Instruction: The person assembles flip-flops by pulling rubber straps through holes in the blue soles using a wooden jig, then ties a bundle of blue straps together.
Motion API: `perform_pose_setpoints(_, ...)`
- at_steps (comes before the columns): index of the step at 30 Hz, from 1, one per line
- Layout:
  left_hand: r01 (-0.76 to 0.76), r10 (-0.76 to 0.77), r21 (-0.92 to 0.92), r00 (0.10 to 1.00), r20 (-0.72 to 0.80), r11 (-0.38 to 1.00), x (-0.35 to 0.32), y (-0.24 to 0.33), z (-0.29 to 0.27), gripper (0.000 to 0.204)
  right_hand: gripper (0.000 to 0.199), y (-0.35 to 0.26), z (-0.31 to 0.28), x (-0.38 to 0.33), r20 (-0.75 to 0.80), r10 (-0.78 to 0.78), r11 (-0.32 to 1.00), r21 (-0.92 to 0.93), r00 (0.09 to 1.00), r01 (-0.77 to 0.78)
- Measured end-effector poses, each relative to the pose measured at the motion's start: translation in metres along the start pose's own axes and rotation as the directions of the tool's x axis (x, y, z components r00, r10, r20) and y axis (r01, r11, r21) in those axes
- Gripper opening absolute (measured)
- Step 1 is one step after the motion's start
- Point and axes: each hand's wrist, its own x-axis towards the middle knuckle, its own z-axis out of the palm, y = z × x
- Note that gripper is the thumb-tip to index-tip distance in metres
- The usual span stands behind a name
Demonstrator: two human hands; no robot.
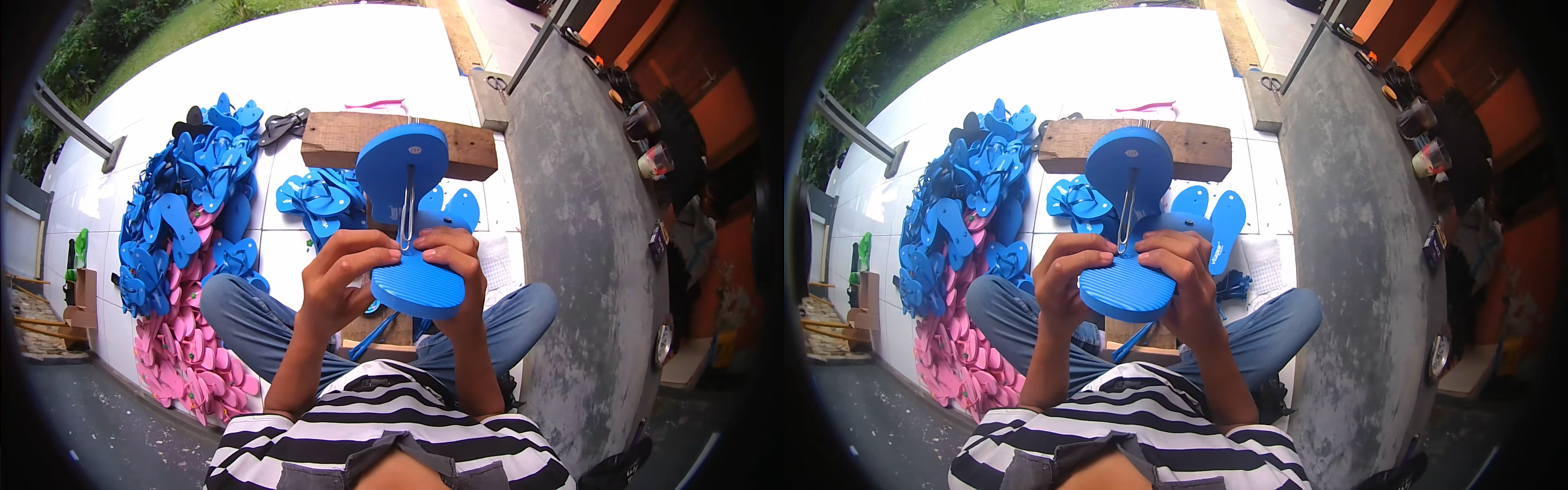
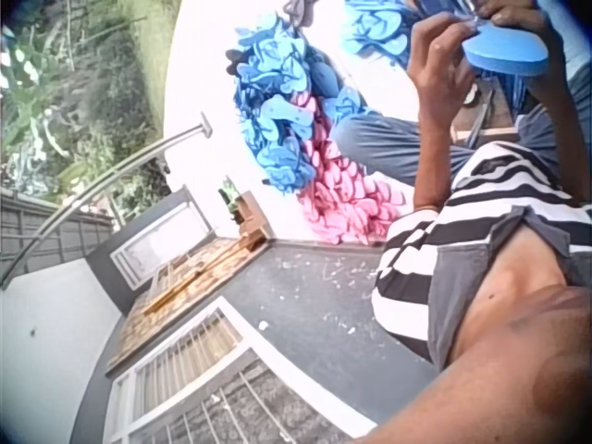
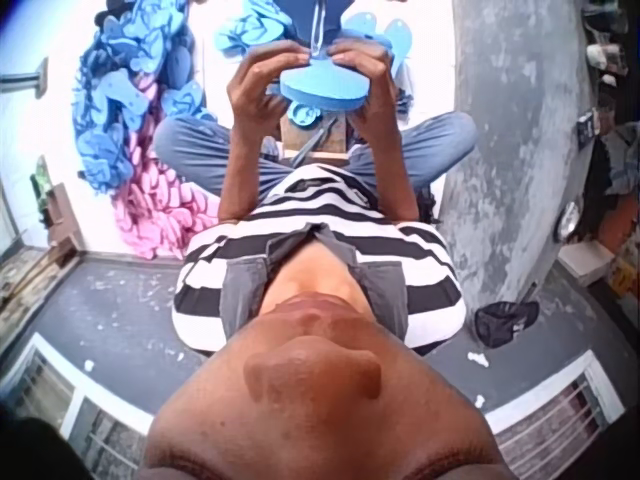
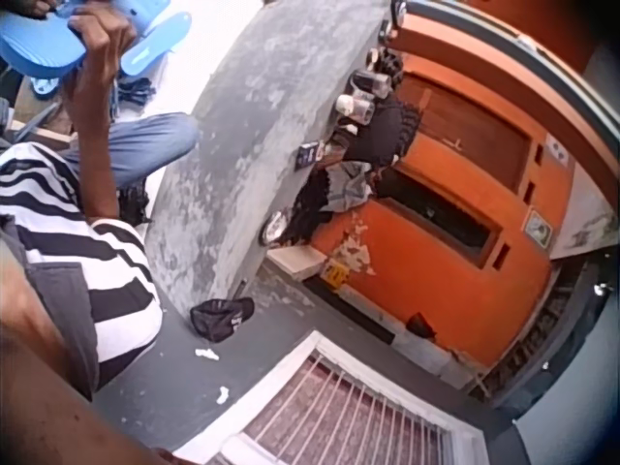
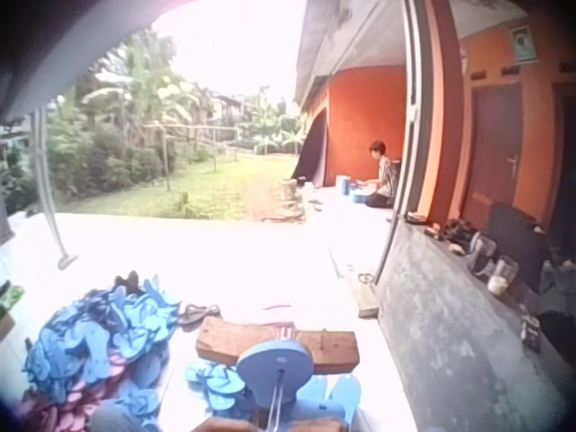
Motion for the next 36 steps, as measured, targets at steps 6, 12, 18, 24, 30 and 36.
perform_pose_setpoints(6,0.044,-0.045,-0.01,0.998,-0.032,0.999,0.006,0.005,-0.003,0.032,0.05,-0.004,0.0,0.004,0.01,0.09,0.988,0.121,0.996,-0.091)
perform_pose_setpoints(12,0.419,-0.416,-0.264,0.907,0.069,0.869,0.03,0.025,-0.009,0.029,0.056,-0.003,0.011,0.01,-0.102,0.164,0.986,-0.026,0.981,-0.167)
perform_pose_setpoints(18,0.483,-0.454,-0.181,0.873,0.179,0.857,0.033,0.024,-0.013,0.027,0.063,-0.001,0.008,0.004,-0.111,0.168,0.983,-0.053,0.98,-0.175)
perform_pose_setpoints(24,0.369,-0.354,-0.476,0.927,0.124,0.798,0.012,0.001,-0.002,0.03,0.055,-0.026,0.005,0.001,-0.082,0.181,0.973,-0.127,0.98,-0.19)
perform_pose_setpoints(30,0.473,-0.467,-0.564,0.868,0.168,0.677,0.024,0.018,0.001,0.027,0.053,-0.032,0.012,-0.002,-0.132,0.393,0.911,-0.081,0.91,-0.405)
perform_pose_setpoints(36,0.628,-0.544,-0.538,0.771,0.331,0.562,0.034,0.017,-0.002,0.025,0.05,-0.021,0.012,-0.009,-0.169,0.405,0.911,0.161,0.898,-0.38)
